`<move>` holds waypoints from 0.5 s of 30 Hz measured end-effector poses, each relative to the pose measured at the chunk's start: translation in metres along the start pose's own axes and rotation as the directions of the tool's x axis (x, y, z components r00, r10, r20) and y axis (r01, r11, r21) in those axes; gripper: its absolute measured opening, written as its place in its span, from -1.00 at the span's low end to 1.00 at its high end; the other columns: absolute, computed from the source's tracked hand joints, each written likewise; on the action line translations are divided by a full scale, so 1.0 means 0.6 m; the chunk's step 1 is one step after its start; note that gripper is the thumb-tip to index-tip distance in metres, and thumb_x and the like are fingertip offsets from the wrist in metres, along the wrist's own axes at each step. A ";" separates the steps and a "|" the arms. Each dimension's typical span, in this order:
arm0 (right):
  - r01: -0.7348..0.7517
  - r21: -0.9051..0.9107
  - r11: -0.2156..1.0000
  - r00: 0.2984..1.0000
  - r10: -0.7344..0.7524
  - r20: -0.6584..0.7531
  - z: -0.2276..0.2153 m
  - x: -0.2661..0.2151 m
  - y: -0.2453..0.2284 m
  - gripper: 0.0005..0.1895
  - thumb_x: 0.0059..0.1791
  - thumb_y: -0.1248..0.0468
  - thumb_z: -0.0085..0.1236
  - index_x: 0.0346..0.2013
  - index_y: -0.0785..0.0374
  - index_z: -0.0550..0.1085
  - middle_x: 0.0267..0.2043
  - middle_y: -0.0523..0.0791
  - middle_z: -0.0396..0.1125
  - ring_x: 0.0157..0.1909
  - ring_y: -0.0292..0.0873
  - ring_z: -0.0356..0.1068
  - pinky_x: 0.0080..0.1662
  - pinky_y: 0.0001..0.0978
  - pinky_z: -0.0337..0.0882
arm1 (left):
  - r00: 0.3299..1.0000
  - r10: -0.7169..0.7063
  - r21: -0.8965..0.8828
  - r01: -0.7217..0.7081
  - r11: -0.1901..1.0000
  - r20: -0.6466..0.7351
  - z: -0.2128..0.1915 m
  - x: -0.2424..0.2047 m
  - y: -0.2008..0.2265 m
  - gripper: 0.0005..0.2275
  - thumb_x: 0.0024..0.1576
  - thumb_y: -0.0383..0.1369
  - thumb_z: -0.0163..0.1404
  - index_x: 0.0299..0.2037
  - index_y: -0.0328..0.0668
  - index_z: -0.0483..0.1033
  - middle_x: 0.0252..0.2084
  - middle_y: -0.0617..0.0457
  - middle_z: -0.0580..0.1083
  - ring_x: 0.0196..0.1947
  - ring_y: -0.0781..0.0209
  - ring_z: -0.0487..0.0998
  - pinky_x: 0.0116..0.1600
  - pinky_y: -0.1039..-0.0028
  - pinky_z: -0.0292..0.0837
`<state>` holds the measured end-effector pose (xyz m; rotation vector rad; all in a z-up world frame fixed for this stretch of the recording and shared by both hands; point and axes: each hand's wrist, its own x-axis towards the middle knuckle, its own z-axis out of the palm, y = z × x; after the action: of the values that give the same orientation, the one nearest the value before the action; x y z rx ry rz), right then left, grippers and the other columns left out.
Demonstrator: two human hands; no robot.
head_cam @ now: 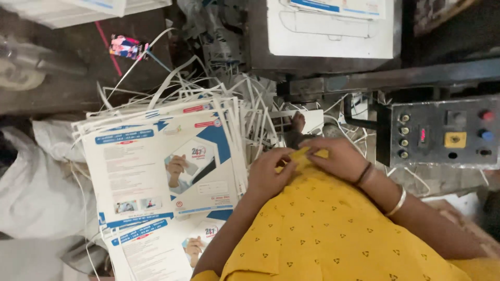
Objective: The person operates a paper trimmer to cut stacks of printed sheets. They repeatedly load sheets into the machine, pull the cutting lever, and remove the trimmed sheets, stacking them on the table.
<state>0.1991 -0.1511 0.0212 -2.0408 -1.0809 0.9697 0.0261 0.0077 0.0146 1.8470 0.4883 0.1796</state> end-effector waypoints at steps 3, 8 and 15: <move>-0.230 -0.343 0.911 0.962 0.160 -0.220 -0.009 0.012 0.120 -0.73 -0.06 0.20 0.22 -0.05 -0.01 0.58 -0.22 -0.21 0.54 -0.01 -0.14 0.48 0.42 0.29 -0.17 | 0.995 -0.091 0.015 0.092 0.996 -0.046 -0.002 0.012 -0.006 -0.77 0.11 -0.35 0.15 -0.06 -0.23 0.61 -0.25 -0.02 0.61 -0.29 0.22 0.64 -0.16 0.45 0.56; -0.549 -0.362 0.753 0.829 0.438 -0.346 -0.053 -0.014 0.288 -0.75 -0.04 0.16 0.18 -0.06 -0.08 0.58 -0.23 -0.17 0.54 0.02 -0.09 0.46 0.40 0.43 -0.25 | 0.989 -0.110 0.068 0.117 0.991 -0.102 0.005 0.034 -0.007 -0.80 0.15 -0.36 0.17 -0.08 -0.28 0.62 -0.28 0.00 0.62 -0.34 0.27 0.62 -0.17 0.50 0.53; -0.454 -0.177 0.874 0.877 0.402 -0.264 -0.062 0.013 0.380 -0.70 0.03 0.03 0.12 -0.03 0.00 0.63 -0.09 -0.05 0.54 -0.03 0.06 0.51 0.08 -0.05 0.47 | 0.968 -0.111 0.211 0.159 0.964 -0.224 0.017 0.086 0.002 -0.77 0.14 -0.34 0.18 -0.06 -0.29 0.59 -0.28 0.01 0.61 -0.39 0.26 0.61 -0.22 0.48 0.52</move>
<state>0.3249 -0.2575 -0.1406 -2.5874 -0.6540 0.8220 0.0765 0.0198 0.0060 2.0195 0.8099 0.2358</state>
